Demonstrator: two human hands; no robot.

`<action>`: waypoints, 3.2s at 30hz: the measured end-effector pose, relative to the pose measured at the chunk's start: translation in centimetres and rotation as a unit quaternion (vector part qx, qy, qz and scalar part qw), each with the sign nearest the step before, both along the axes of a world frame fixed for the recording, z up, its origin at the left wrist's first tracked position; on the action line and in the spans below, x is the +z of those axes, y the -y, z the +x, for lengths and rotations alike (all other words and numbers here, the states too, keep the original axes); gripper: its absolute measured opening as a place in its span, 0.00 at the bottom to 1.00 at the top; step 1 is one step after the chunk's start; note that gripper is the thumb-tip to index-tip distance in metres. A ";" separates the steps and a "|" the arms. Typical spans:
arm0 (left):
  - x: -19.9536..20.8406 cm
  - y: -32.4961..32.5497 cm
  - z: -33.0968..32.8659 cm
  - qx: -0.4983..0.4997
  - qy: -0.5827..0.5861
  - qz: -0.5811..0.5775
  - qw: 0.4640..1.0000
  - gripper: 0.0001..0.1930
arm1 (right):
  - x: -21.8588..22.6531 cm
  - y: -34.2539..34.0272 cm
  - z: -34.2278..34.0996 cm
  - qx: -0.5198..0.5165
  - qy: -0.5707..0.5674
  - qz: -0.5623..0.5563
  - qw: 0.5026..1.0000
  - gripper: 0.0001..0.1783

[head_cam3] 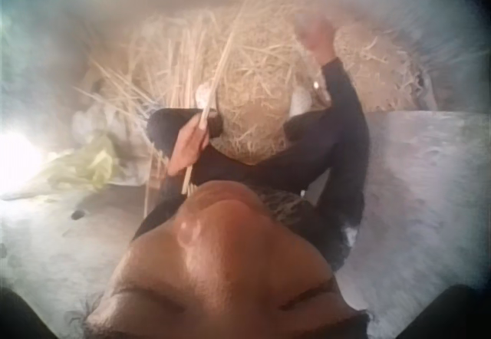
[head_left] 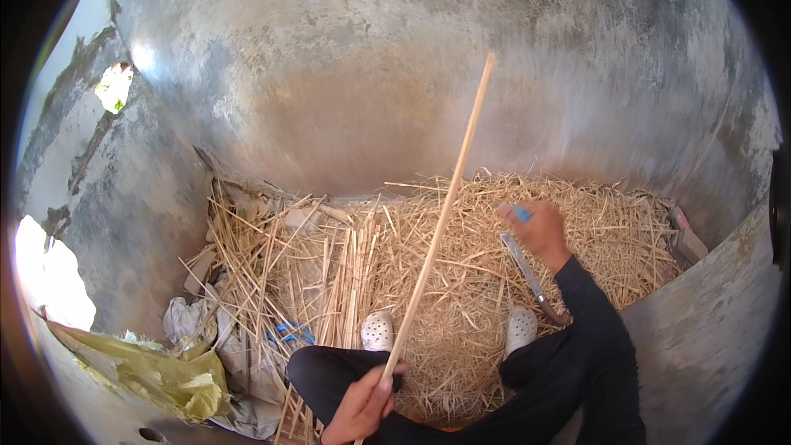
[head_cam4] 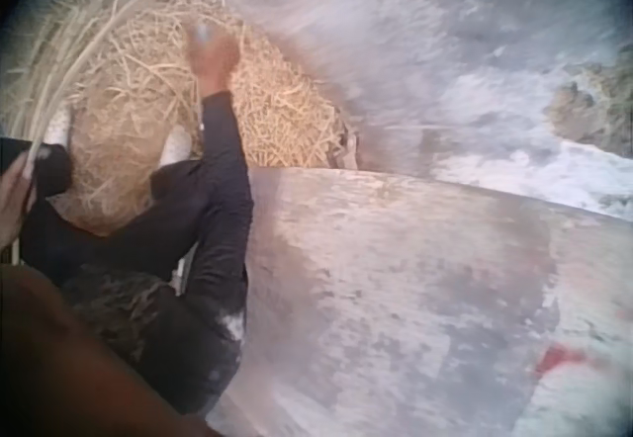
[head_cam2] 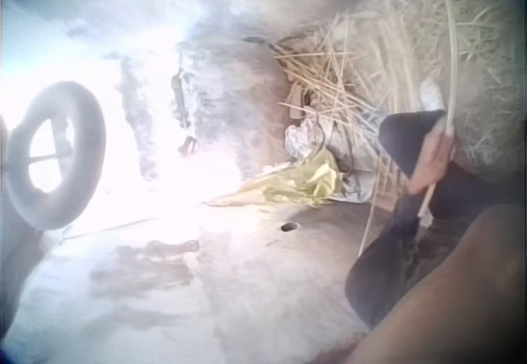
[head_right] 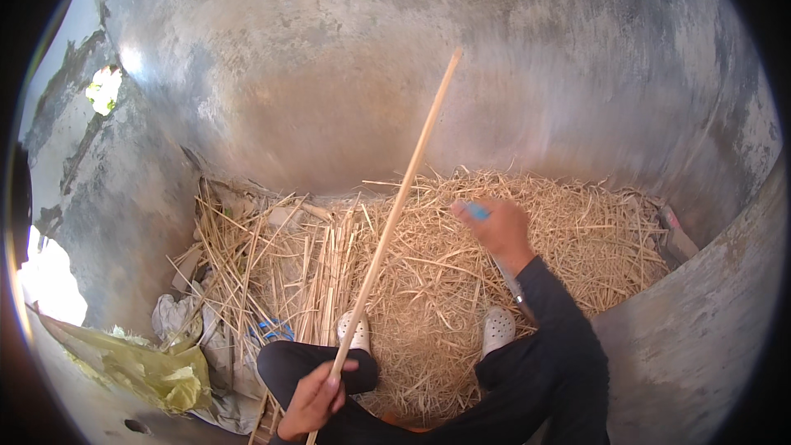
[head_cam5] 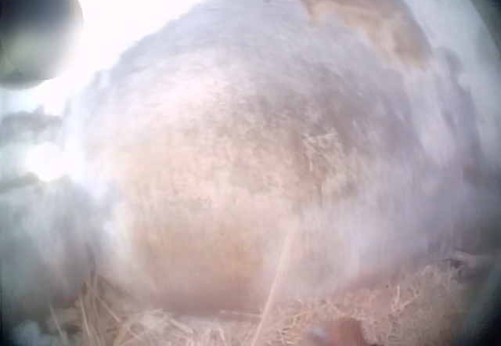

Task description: The person sits cross-legged on a concrete floor and uses a knife to split long bamboo poles into thin strips. They hold the pole with one hand and use the knife to shave and split the bamboo, creating a pile of thin strips.

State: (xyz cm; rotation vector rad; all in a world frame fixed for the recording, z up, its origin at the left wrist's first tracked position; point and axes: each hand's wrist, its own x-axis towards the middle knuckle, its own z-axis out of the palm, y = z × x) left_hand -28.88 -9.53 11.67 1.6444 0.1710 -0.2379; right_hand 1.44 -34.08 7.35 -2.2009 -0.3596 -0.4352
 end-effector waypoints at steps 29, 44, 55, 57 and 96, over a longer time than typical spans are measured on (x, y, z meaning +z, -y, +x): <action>3.4 2.7 -1.1 -0.035 0.026 0.237 0.971 0.19 | 0.5 -0.9 1.3 0.022 0.276 -0.103 0.955 0.42; -0.5 1.6 -9.2 -0.073 -0.086 0.151 0.982 0.20 | -6.4 13.5 11.8 -0.353 0.138 -0.069 0.923 0.43; 0.6 1.5 -0.3 0.031 -0.004 0.159 0.987 0.23 | 1.2 -0.3 -1.3 0.062 0.079 -0.088 0.991 0.38; 0.1 1.3 1.6 0.011 0.051 0.166 0.985 0.24 | 3.1 -2.2 -5.6 0.152 0.131 -0.117 0.973 0.38; -0.7 1.7 -5.7 -0.027 -0.025 0.233 0.972 0.22 | 0.7 3.1 4.7 -0.071 0.220 -0.166 0.959 0.43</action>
